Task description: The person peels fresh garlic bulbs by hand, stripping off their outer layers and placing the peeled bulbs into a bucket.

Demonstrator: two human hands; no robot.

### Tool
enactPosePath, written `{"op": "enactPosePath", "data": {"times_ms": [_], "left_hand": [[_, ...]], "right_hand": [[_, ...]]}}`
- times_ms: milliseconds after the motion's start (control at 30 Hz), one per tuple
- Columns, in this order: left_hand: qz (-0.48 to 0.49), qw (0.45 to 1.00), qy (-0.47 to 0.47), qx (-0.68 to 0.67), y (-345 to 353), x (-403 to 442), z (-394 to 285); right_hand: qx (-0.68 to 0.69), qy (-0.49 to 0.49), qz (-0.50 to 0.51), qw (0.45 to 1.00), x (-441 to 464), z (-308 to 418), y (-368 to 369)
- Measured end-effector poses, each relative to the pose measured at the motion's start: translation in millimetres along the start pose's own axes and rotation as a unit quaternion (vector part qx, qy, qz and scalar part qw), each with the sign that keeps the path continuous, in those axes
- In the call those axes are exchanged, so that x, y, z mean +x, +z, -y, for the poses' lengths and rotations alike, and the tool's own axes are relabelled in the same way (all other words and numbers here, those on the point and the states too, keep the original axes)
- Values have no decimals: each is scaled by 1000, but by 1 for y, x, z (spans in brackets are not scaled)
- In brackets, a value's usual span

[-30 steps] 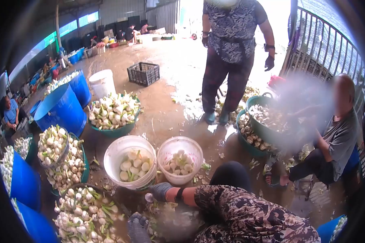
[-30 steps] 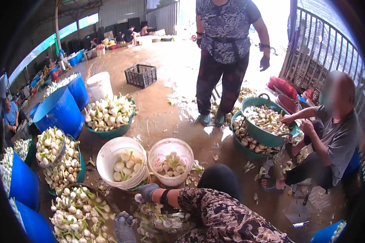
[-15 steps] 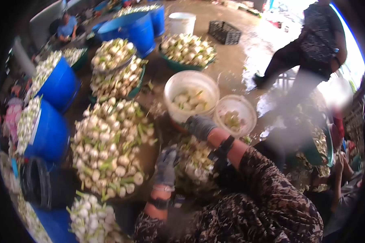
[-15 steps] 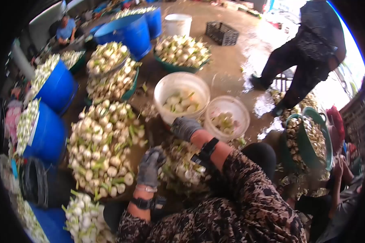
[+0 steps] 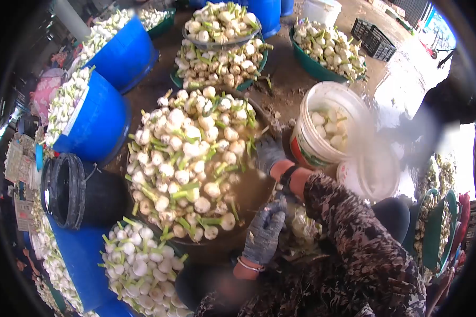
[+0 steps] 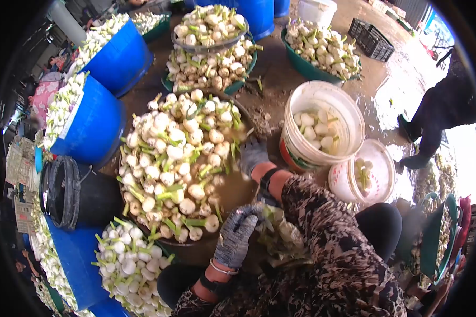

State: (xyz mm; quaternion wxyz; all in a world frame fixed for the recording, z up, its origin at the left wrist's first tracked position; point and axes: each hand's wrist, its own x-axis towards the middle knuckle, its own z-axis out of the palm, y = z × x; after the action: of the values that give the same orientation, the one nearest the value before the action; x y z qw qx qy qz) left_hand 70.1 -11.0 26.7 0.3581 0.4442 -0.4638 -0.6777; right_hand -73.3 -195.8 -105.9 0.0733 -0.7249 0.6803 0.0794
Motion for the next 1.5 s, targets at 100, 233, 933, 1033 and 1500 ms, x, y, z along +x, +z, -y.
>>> {"op": "enactPosePath", "data": {"times_ms": [100,233,933,1033,1500], "left_hand": [[12,999,2,-40,-6,23,-1],[-11,995,-17,-100,-10,46,14],[-19,980,69,-185,72,17,7],[-44,987,69,-135,98,15,2],[-63,988,128,-53,132,12,-1]], "right_hand": [[-58,30,83,994,0,19,-10],[-57,5,149,987,-10,20,-24],[488,-11,-314,814,-204,-86,-89],[443,-52,-312,839,-248,-109,-116],[611,-34,-183,769,-264,-141,-118]]}}
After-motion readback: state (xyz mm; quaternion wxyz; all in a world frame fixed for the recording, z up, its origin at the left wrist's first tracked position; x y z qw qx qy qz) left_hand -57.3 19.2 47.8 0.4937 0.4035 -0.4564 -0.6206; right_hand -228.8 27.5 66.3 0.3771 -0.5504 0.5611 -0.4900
